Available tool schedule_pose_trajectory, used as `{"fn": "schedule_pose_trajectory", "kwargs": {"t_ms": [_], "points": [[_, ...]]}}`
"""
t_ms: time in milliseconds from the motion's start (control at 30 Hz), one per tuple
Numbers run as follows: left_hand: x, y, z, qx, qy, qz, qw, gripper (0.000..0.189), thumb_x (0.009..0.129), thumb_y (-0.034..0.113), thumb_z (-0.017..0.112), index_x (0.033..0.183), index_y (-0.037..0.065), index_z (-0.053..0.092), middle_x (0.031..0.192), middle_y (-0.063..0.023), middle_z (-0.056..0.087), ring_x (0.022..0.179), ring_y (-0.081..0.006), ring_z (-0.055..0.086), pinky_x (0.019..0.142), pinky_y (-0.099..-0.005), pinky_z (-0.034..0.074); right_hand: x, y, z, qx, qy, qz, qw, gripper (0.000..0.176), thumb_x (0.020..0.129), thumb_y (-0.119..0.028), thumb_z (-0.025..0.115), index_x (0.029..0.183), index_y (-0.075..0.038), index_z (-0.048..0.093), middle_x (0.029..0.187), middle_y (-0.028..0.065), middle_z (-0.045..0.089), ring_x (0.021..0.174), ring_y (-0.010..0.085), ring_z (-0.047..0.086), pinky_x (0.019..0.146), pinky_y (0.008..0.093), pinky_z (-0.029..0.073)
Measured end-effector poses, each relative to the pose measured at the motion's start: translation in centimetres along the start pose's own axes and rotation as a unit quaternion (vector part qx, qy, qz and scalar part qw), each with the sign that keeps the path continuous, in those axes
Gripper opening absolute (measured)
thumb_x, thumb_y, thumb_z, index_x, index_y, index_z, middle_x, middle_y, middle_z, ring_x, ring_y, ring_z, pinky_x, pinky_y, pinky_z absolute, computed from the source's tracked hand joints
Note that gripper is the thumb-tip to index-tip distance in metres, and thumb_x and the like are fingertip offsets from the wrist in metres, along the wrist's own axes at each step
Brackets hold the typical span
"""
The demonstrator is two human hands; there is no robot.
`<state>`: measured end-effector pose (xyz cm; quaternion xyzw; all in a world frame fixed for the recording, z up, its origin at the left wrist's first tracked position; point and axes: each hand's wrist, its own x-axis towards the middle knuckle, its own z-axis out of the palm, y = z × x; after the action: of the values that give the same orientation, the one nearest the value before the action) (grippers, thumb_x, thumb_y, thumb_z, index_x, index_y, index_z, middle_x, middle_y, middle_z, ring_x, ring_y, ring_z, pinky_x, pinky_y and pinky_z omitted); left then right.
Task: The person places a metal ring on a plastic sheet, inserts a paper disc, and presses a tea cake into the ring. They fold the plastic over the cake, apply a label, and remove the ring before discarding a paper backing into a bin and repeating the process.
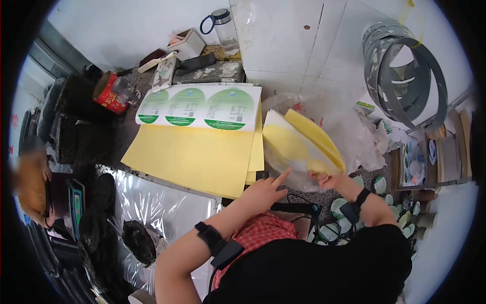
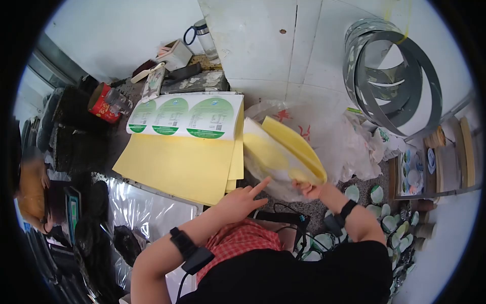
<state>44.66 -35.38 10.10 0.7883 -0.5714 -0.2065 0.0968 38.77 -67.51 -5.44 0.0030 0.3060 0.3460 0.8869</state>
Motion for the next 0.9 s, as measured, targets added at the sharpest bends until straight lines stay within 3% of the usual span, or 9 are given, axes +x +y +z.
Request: {"fn": "schedule_pose_trajectory", "kwargs": {"t_ms": [233,367,500,567,633,733,767,800,900], "points": [[2.9,-2.8,3.9,-0.02,-0.009,-0.062,0.998,0.04,0.08,0.006,0.051,0.119,-0.006,0.053,0.132,-0.0186,0.046,0.111,-0.0311,0.055,0.091,-0.037,0.049,1.3,-3.3,-4.3,-0.021,-0.073,0.026,0.997,0.043,0.095,-0.034,0.047,0.124,-0.002,0.052,0.106,0.0191,0.057,0.073,0.0227,0.062,0.055,0.029,0.051],[1.8,-2.8,2.0,-0.014,0.056,-0.018,0.998,0.042,0.081,0.006,0.05,0.121,-0.007,0.051,0.132,-0.0184,0.046,0.115,-0.0309,0.052,0.094,-0.037,0.048,8.6,-8.5,-6.2,-0.183,0.325,-0.304,0.877,0.055,0.094,-0.038,0.05,0.136,-0.004,0.041,0.118,0.0198,0.056,0.1,0.0336,0.059,0.082,0.0485,0.047],[1.4,-2.6,0.0,-0.016,0.077,-0.01,0.997,0.044,0.081,0.006,0.049,0.123,-0.008,0.05,0.131,-0.0184,0.046,0.116,-0.0315,0.051,0.096,-0.0375,0.047,11.6,-16.7,-12.0,-0.637,0.49,-0.435,0.406,0.062,0.09,-0.047,0.053,0.139,-0.013,0.039,0.141,0.0185,0.043,0.126,0.0391,0.045,0.1,0.07,0.027],[1.2,-3.1,-0.4,-0.04,0.078,-0.033,0.996,0.044,0.082,0.006,0.049,0.123,-0.007,0.05,0.134,-0.0187,0.044,0.118,-0.0321,0.05,0.097,-0.038,0.046,6.9,-14.1,-3.6,-0.727,0.571,-0.328,0.195,0.079,0.085,-0.048,0.059,0.136,0.007,0.037,0.142,0.0243,0.039,0.131,0.0432,0.037,0.101,0.0673,0.029],[1.4,-3.6,-0.4,-0.045,0.116,-0.024,0.992,0.043,0.082,0.007,0.05,0.124,-0.005,0.051,0.138,-0.0188,0.042,0.12,-0.0327,0.049,0.099,-0.0387,0.045,4.5,-19.6,-3.1,-0.725,0.604,-0.29,0.16,0.069,0.087,-0.047,0.055,0.129,0.006,0.047,0.137,0.0278,0.044,0.133,0.044,0.031,0.104,0.0609,0.031],[0.9,-4.5,0.4,-0.033,0.192,0.016,0.981,0.043,0.083,0.009,0.051,0.125,0.001,0.052,0.144,-0.0186,0.037,0.125,-0.0336,0.047,0.101,-0.0397,0.043,1.9,-33.5,-10.2,-0.818,0.441,-0.314,-0.194,0.047,0.08,-0.029,0.059,0.123,-0.01,0.058,0.115,0.0194,0.062,0.112,0.0393,0.055,0.102,0.0493,0.038],[0.1,-4.6,0.2,-0.041,0.203,0.03,0.978,0.043,0.083,0.009,0.051,0.126,0.004,0.052,0.146,-0.0183,0.035,0.127,-0.034,0.045,0.102,-0.0398,0.042,0.5,-31.9,-6.7,-0.872,0.357,-0.292,-0.163,0.047,0.084,-0.026,0.057,0.127,-0.006,0.055,0.112,0.0197,0.064,0.111,0.0368,0.057,0.1,0.0446,0.042],[-2.0,-4.1,-0.9,-0.052,0.185,0.016,0.981,0.042,0.084,0.01,0.051,0.126,0.005,0.052,0.146,-0.0181,0.036,0.126,-0.0346,0.046,0.102,-0.0398,0.043,0.9,-28.4,-2.6,-0.776,0.406,-0.468,0.118,0.04,0.088,-0.026,0.054,0.12,-0.004,0.06,0.107,0.0185,0.067,0.107,0.034,0.06,0.094,0.0408,0.045],[-10.5,-3.7,-1.1,-0.004,0.258,-0.057,0.964,0.042,0.085,0.007,0.051,0.127,0.009,0.052,0.14,-0.0169,0.044,0.119,-0.0349,0.052,0.097,-0.0405,0.046,-0.2,-10.1,17.1,-0.893,0.28,-0.166,0.311,0.028,0.089,-0.023,0.052,0.09,0.002,0.066,0.084,0.0137,0.065,0.086,0.0157,0.061,0.078,0.0295,0.046]]}}
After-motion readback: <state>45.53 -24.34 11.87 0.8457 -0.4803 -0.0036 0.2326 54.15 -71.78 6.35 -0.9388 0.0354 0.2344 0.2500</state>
